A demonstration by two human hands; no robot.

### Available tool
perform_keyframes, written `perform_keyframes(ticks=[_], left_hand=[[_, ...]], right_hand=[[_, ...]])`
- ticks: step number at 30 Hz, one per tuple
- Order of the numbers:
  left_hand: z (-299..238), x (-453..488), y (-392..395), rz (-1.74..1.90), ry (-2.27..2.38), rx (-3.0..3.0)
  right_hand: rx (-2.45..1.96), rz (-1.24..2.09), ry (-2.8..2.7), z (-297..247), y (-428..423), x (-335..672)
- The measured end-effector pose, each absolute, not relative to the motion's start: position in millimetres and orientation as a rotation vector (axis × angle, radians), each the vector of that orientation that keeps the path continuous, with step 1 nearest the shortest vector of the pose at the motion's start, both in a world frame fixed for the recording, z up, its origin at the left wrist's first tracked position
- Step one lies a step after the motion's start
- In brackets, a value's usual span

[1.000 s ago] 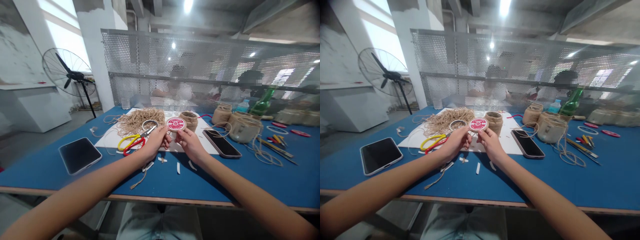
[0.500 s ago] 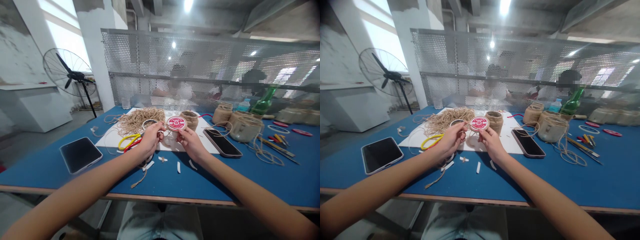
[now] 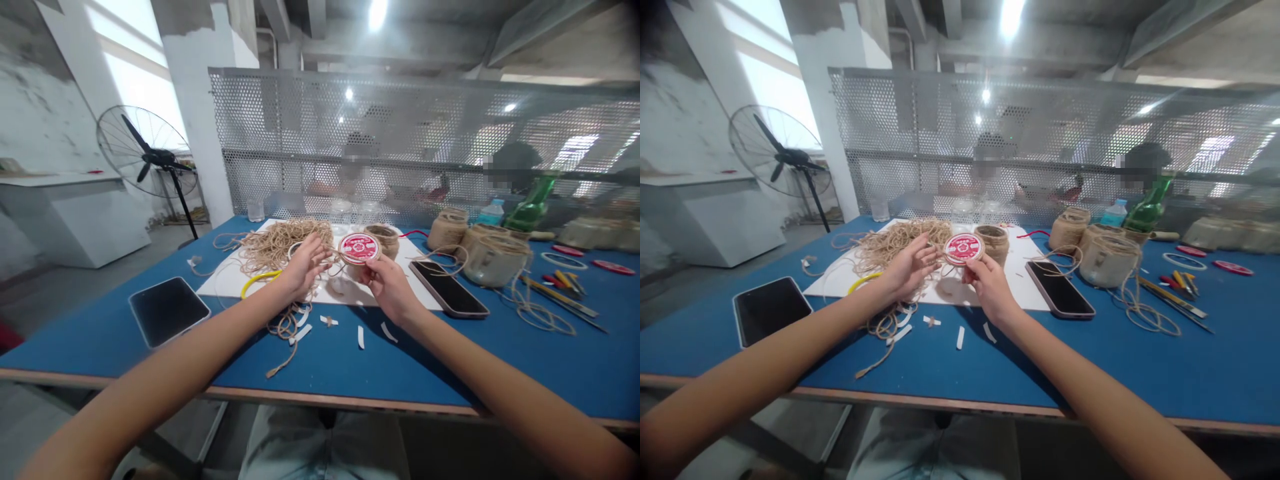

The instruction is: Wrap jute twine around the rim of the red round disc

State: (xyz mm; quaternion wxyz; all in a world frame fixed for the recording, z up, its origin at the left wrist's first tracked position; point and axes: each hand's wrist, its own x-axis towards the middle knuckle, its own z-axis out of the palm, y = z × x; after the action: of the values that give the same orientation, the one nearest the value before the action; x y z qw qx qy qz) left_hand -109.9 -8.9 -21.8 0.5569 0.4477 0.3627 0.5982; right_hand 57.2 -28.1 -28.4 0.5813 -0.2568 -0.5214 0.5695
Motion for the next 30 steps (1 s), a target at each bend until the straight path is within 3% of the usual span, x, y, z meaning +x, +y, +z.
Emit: perform_keyframes(ticks=[11,22,30], left_hand=[[-25.4,-121.4,13.1,1.216,1.161,2.053],[17.0,-142.8,40.4,1.122,1.522,2.396],[74.7,-130.4,14.7,1.402,1.606,2.716]], right_hand=[[-0.477,1.327,-1.204,-18.2,-30.7,63.8],[-0.427,1.379,-1.123,-9.9,-28.4,73.4],[-0.451,1.391,-0.974,-4.5,-25.0,77.7]])
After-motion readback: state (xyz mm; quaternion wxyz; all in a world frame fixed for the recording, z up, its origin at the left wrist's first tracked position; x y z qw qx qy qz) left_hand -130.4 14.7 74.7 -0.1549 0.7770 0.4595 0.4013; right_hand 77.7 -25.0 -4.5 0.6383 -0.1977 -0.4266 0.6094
